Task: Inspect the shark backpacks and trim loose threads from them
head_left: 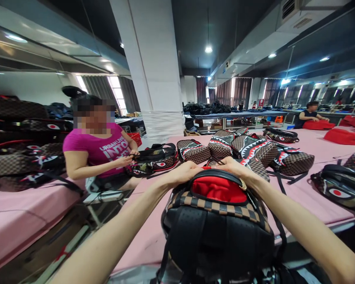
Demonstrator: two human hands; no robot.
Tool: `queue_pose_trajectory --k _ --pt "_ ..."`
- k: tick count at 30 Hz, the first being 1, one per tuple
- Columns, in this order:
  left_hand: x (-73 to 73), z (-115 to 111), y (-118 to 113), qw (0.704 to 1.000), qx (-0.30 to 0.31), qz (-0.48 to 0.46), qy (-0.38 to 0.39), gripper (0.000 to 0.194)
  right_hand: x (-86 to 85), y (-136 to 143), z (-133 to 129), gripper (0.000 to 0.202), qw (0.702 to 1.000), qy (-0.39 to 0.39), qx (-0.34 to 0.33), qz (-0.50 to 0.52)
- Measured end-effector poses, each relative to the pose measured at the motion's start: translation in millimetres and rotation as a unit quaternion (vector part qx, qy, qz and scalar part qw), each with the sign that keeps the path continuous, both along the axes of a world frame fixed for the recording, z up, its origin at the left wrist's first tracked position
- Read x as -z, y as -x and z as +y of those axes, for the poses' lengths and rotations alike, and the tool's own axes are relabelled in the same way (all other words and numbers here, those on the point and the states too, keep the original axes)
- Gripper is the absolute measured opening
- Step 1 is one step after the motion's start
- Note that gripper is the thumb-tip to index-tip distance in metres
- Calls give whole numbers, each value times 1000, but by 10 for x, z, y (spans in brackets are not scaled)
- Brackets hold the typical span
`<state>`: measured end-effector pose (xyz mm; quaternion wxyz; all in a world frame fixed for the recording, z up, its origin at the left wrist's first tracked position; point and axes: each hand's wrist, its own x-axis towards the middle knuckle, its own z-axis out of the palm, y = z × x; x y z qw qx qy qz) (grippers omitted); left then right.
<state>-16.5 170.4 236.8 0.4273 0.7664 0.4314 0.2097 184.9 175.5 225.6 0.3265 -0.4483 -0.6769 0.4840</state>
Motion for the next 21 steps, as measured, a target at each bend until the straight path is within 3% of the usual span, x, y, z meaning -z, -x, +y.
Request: queue_pose_trajectory --k 6,11,18,21 --pt "88 16 4 992 -16 -96 75 34 -163 -188 -189 39 985 -120 -31 -124" --pt "172 70 -9 993 -41 -78 77 37 -138 -256 -303 32 976 -165 31 -138" --pt "158 -58 18 990 -30 -41 135 36 -12 -195 -245 20 982 -139 26 -124" --pt "160 -116 45 988 -62 -54 134 36 20 -132 -214 20 980 -150 13 -129"
